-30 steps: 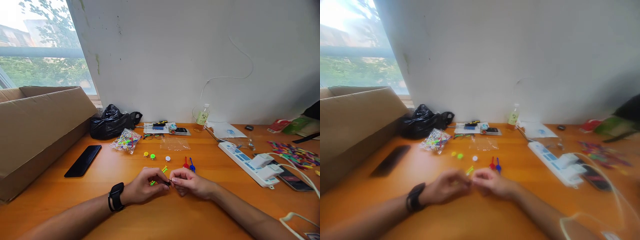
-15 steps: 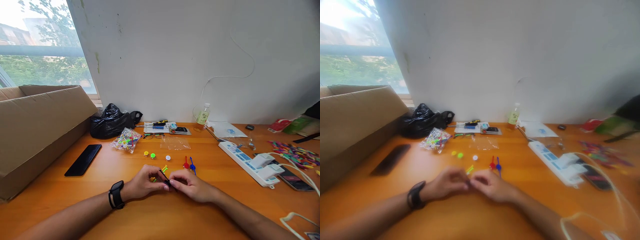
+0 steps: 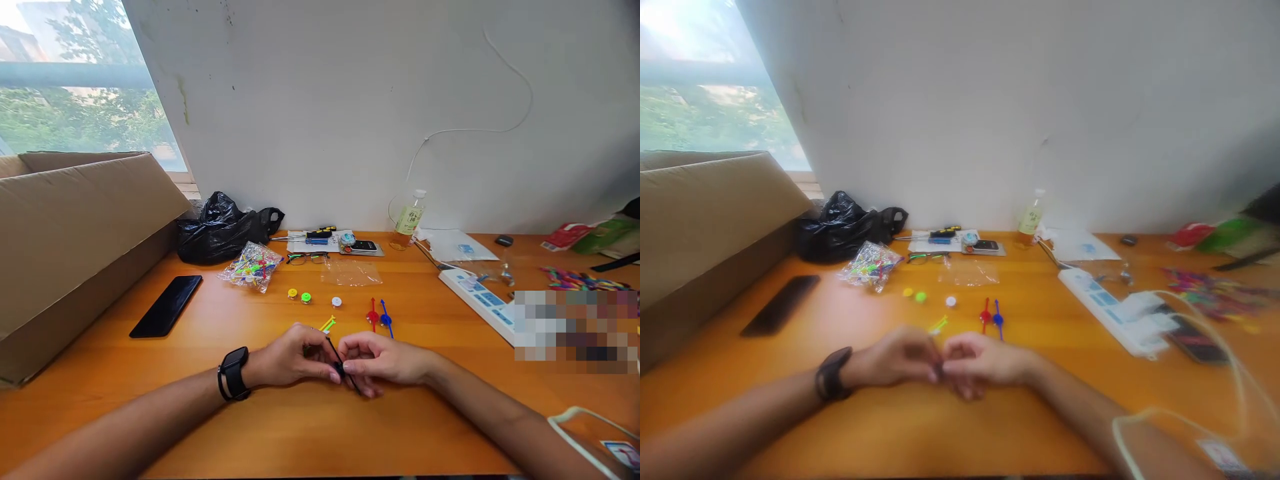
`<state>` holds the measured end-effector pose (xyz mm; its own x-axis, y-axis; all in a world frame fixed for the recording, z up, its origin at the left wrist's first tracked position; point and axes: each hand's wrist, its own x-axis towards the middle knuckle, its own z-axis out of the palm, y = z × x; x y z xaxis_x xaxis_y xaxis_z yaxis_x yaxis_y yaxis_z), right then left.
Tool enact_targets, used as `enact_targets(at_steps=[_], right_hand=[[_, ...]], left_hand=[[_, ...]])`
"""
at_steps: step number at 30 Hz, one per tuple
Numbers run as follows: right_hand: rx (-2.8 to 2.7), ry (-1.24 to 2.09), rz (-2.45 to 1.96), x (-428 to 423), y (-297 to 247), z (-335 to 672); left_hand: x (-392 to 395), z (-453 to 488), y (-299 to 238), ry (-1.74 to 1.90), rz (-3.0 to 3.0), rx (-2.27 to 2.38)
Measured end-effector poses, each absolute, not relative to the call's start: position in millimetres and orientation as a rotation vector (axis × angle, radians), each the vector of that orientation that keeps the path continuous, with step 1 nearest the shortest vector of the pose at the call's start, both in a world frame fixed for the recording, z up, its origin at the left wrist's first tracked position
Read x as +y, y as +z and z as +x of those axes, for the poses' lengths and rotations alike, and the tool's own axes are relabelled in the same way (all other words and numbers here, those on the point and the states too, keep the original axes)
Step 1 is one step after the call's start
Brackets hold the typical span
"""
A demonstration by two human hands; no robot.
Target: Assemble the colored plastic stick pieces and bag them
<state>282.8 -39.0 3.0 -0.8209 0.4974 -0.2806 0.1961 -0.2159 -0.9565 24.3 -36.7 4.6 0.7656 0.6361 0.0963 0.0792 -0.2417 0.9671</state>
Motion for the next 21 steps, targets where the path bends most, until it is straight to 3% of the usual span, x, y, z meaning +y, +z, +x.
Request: enact_targets(at_steps=[11,21], right_hand=[[-1.54,2.382,-0.662,-46,4,279],[-1.607,2.024,-0.767,-36,-1,283]], left_hand=[[-53,34,3,0.631,1.346,0.503],[-51,31,4,0.817,1.729,0.675]])
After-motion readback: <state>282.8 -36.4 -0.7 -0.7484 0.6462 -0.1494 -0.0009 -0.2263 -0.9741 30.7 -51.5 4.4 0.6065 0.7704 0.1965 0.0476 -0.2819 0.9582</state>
